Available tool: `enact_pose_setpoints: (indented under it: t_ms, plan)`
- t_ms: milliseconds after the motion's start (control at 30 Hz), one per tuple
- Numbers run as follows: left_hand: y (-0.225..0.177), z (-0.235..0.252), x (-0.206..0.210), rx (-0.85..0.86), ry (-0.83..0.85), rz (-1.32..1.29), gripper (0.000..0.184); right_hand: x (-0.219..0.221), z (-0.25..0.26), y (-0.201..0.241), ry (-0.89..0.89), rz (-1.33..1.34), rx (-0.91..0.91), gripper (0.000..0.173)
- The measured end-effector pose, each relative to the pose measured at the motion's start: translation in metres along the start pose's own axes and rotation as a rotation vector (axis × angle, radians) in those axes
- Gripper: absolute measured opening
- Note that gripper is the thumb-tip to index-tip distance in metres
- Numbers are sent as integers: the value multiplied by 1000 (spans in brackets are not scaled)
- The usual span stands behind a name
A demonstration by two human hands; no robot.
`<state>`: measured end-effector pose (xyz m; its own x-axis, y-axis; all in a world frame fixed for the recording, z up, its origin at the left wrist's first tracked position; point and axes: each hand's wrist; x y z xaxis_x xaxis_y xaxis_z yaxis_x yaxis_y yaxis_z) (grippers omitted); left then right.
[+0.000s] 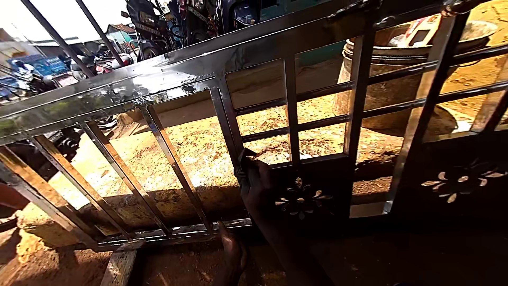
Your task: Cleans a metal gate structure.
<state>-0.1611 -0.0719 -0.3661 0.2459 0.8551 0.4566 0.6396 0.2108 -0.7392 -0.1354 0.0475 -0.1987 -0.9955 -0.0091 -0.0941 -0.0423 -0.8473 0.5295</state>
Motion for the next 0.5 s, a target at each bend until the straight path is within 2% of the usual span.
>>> enact_pose_setpoints:
  t_ms: [67,233,333,400,467,500]
  plan:
    - [-3,0,-1,8,21,-28,109,17,18,11,-99,-19,15,22]
    - [-7,-5,5,30,41,-54,105,23,102,53,-39,32,124,18]
    - [-2,1,1,10,38,-91,108,14,86,43,36,35,162,23]
    - [0,-1,2,51,51,-86,105,21,50,17,-75,5,94,21]
    - [-31,-45,34,84,7,-34,90,29,38,3,-191,-28,1,21]
    - [-65,-83,76,-15,-179,-64,82,28,49,5,-182,-33,-33,21]
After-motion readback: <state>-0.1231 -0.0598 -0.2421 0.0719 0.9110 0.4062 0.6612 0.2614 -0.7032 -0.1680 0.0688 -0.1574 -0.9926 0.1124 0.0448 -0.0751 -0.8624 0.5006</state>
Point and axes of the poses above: each hand's wrist, its own z-axis towards the middle knuckle, its own x-axis out of the palm, y = z × x, and after that the axes turned 6 degrees about z, right-handed
